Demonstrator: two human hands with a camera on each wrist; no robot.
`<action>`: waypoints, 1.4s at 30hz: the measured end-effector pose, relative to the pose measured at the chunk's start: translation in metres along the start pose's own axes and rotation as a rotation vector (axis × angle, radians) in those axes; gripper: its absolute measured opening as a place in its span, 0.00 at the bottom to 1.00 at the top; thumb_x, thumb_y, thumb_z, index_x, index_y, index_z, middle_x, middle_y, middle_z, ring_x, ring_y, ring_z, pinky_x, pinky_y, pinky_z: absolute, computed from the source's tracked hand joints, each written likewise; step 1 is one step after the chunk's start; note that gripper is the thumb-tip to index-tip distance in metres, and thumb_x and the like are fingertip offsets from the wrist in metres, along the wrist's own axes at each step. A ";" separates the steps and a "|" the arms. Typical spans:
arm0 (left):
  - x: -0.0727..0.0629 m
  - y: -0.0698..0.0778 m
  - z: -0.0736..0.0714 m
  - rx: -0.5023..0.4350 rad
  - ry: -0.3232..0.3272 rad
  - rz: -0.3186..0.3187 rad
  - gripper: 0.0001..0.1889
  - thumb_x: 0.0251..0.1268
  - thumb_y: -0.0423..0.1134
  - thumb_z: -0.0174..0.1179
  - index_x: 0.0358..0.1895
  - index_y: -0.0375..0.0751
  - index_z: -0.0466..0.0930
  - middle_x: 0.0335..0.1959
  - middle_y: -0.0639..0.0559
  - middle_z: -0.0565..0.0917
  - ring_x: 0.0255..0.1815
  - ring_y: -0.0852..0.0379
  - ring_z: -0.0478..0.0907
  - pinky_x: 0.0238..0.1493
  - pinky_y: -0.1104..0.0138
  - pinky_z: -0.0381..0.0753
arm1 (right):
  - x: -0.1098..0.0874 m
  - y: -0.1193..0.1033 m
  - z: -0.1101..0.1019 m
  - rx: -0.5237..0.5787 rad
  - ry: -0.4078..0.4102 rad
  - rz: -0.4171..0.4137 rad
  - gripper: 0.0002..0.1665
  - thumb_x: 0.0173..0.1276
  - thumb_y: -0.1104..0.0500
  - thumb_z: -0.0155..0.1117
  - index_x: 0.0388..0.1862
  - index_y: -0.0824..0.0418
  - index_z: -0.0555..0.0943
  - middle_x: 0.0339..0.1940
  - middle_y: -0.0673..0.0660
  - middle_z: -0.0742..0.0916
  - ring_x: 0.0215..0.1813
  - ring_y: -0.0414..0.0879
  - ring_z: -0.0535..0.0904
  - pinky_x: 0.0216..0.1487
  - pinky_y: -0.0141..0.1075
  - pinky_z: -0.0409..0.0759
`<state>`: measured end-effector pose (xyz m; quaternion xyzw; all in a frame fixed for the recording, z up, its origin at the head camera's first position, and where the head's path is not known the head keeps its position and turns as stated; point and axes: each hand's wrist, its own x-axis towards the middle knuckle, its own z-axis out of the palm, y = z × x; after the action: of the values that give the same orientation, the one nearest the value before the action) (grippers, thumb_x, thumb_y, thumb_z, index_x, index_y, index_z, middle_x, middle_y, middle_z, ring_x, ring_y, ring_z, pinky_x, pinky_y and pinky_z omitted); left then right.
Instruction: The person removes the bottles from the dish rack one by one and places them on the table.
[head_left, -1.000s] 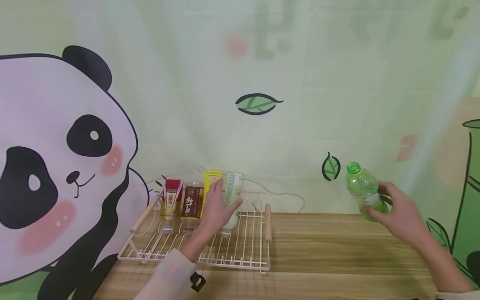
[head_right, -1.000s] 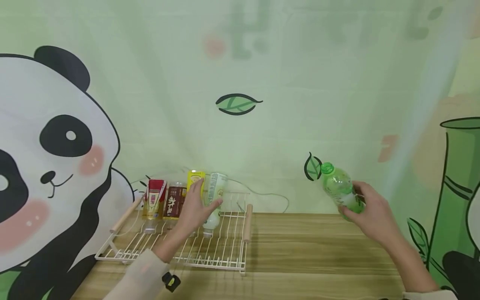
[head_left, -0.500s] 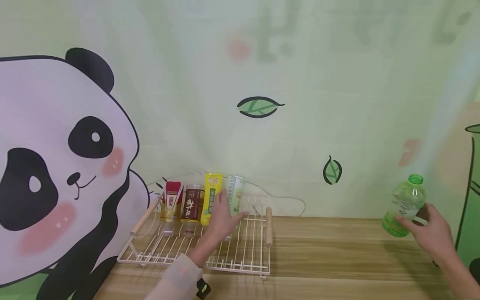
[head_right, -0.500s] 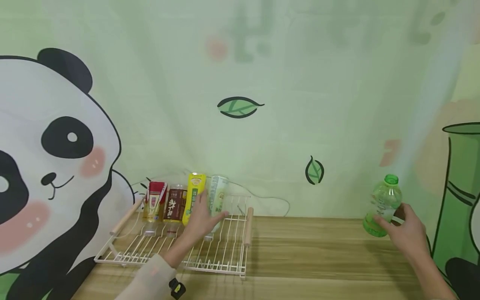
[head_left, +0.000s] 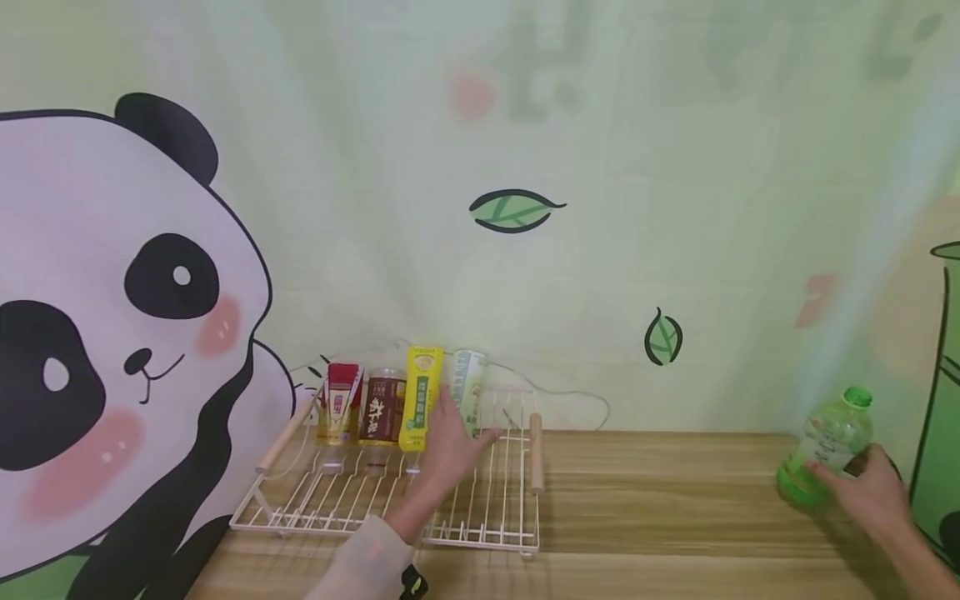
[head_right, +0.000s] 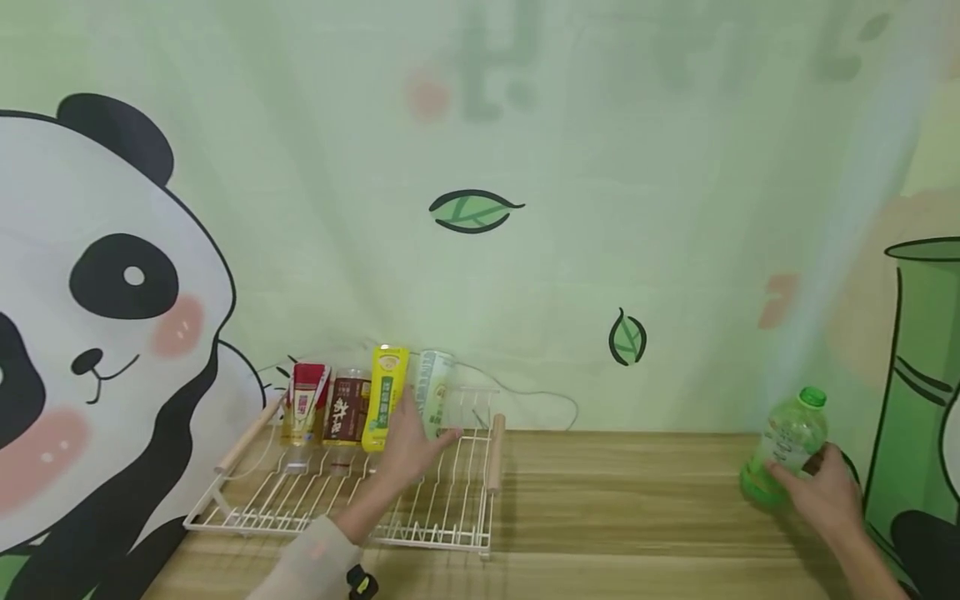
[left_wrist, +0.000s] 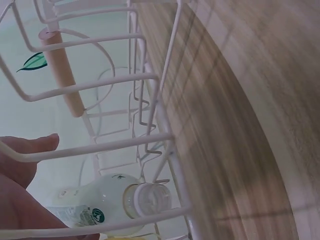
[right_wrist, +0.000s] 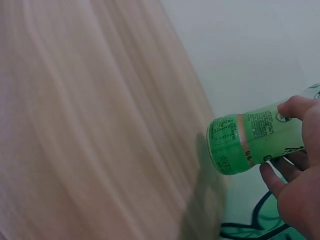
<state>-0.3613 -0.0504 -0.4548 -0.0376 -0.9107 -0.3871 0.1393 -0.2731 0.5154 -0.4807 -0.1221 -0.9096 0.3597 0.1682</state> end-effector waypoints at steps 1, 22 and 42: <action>0.000 0.000 0.001 0.012 -0.001 0.000 0.65 0.60 0.54 0.78 0.85 0.29 0.39 0.85 0.30 0.46 0.85 0.33 0.49 0.83 0.46 0.53 | 0.000 0.002 0.001 -0.002 -0.009 0.008 0.54 0.81 0.42 0.61 0.75 0.86 0.50 0.67 0.90 0.66 0.64 0.85 0.65 0.61 0.78 0.65; -0.005 -0.004 0.006 0.208 0.030 0.054 0.51 0.65 0.48 0.76 0.80 0.25 0.57 0.72 0.29 0.72 0.70 0.35 0.74 0.71 0.47 0.76 | 0.000 0.028 0.009 -0.108 0.017 -0.006 0.47 0.79 0.43 0.63 0.68 0.83 0.60 0.61 0.89 0.73 0.57 0.83 0.73 0.54 0.73 0.72; -0.002 -0.008 0.008 0.232 -0.058 0.010 0.33 0.62 0.45 0.77 0.64 0.31 0.76 0.45 0.44 0.80 0.35 0.52 0.78 0.30 0.63 0.82 | 0.004 0.026 0.011 -0.152 -0.036 -0.012 0.46 0.79 0.43 0.63 0.66 0.84 0.61 0.60 0.89 0.74 0.58 0.85 0.72 0.52 0.72 0.75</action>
<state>-0.3626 -0.0504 -0.4657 -0.0371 -0.9528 -0.2773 0.1181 -0.2788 0.5291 -0.5054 -0.1225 -0.9380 0.2906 0.1440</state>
